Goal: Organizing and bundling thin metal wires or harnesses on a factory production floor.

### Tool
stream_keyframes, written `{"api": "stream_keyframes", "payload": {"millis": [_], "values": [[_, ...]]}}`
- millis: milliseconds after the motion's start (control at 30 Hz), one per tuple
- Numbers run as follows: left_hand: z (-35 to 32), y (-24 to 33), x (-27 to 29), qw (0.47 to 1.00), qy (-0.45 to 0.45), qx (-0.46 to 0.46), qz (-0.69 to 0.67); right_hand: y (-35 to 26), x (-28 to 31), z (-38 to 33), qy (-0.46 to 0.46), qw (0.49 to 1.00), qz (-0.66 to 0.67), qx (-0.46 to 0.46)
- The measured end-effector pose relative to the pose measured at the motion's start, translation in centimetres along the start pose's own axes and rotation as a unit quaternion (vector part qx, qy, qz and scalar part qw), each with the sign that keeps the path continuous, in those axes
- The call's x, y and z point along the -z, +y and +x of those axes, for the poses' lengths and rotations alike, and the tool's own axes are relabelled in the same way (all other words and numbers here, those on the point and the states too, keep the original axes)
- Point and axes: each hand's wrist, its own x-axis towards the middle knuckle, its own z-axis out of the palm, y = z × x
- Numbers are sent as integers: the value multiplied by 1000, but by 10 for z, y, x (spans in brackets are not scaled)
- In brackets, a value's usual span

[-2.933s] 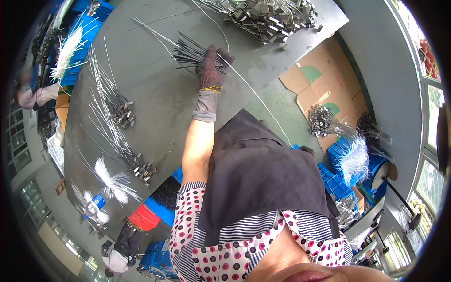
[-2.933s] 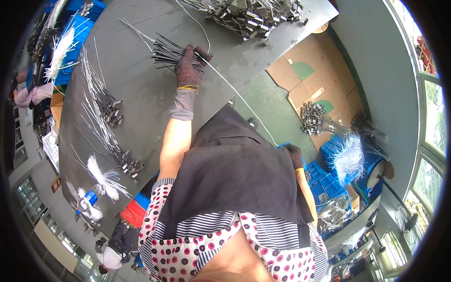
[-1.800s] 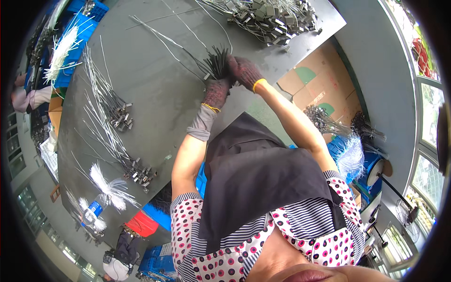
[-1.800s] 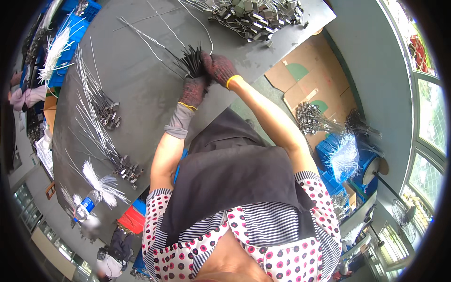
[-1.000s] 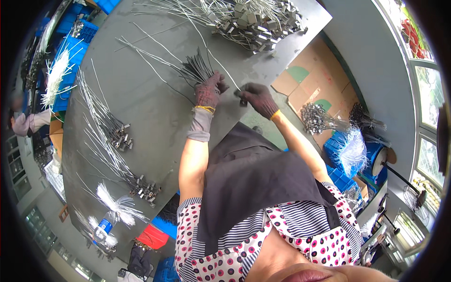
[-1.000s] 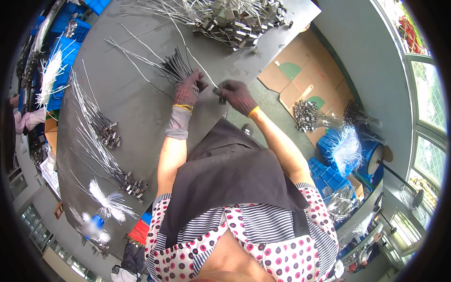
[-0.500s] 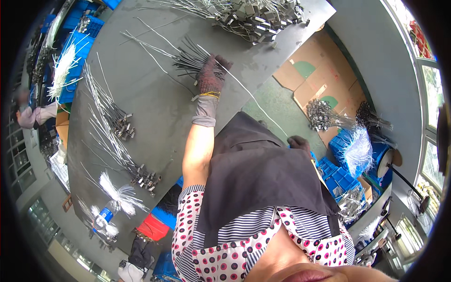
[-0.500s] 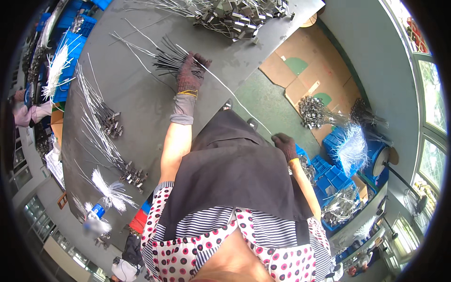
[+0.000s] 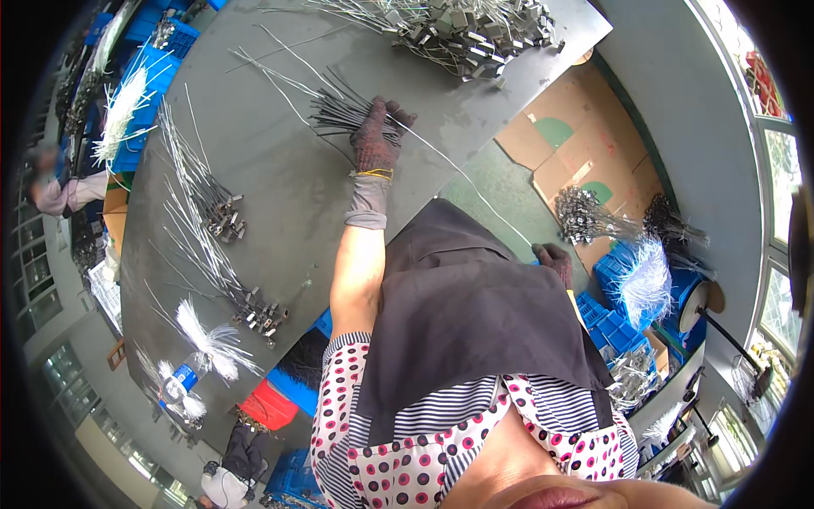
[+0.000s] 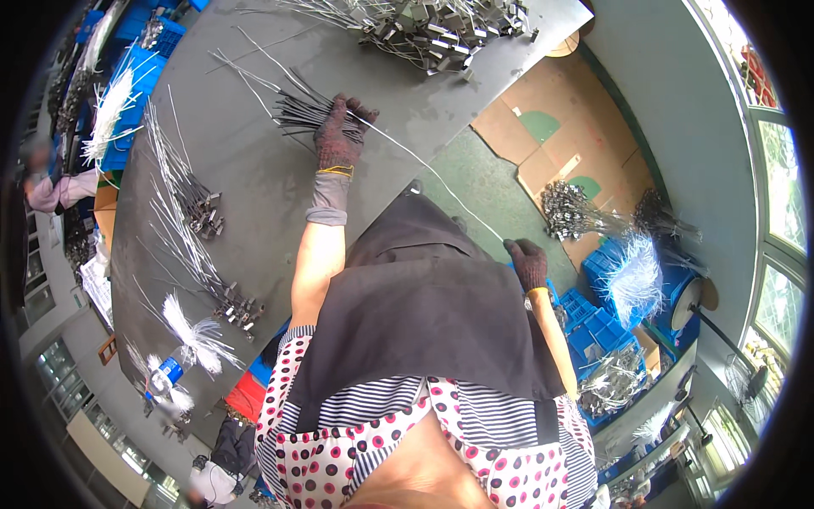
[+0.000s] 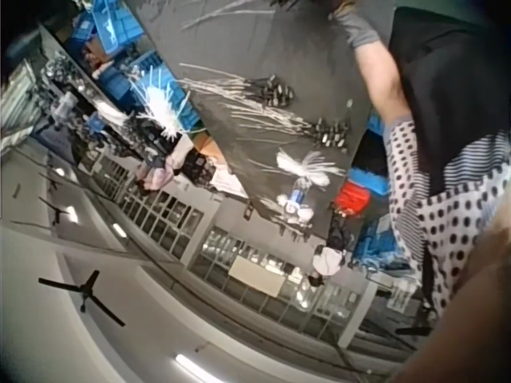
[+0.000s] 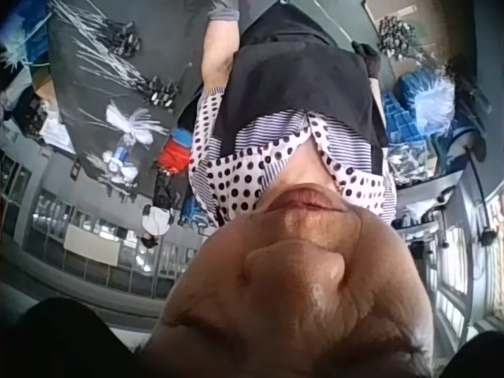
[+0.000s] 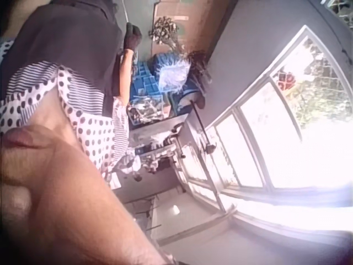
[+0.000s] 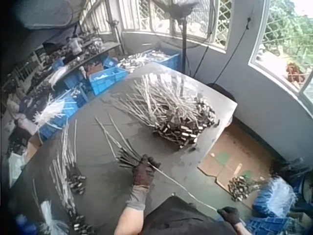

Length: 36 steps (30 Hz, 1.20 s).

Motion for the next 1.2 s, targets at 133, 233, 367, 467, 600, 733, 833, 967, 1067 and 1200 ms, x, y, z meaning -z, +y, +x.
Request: {"api": "stream_keyframes", "payload": {"millis": [133,233,367,467,600,733,833,967,1067,1200], "values": [[-4,20,1,1000,-10,8,14,-30,-9,11,-24,998,36,-41],[-8,36,-3,999,49,-9,-10,-15,-13,16,-22,998,34,-46],[-10,47,6,996,74,-40,-25,-1,-4,-1,23,998,-6,-65],[-10,44,17,997,51,-52,-16,6,2,-7,24,996,-5,-84],[-10,34,20,997,67,-39,0,-18,6,-10,7,996,-11,-89],[-11,26,19,997,51,-44,42,-29,1,5,-9,996,-56,-62],[-17,27,14,994,81,-54,52,-46,2,9,-32,996,-63,-47],[-23,40,-1,986,120,-114,2,-31,11,9,-17,996,-65,-54],[-27,51,9,987,104,-99,66,-10,19,7,-15,996,-59,-59],[-31,38,15,981,73,-126,127,-1,14,8,-21,997,-33,-72]]}}
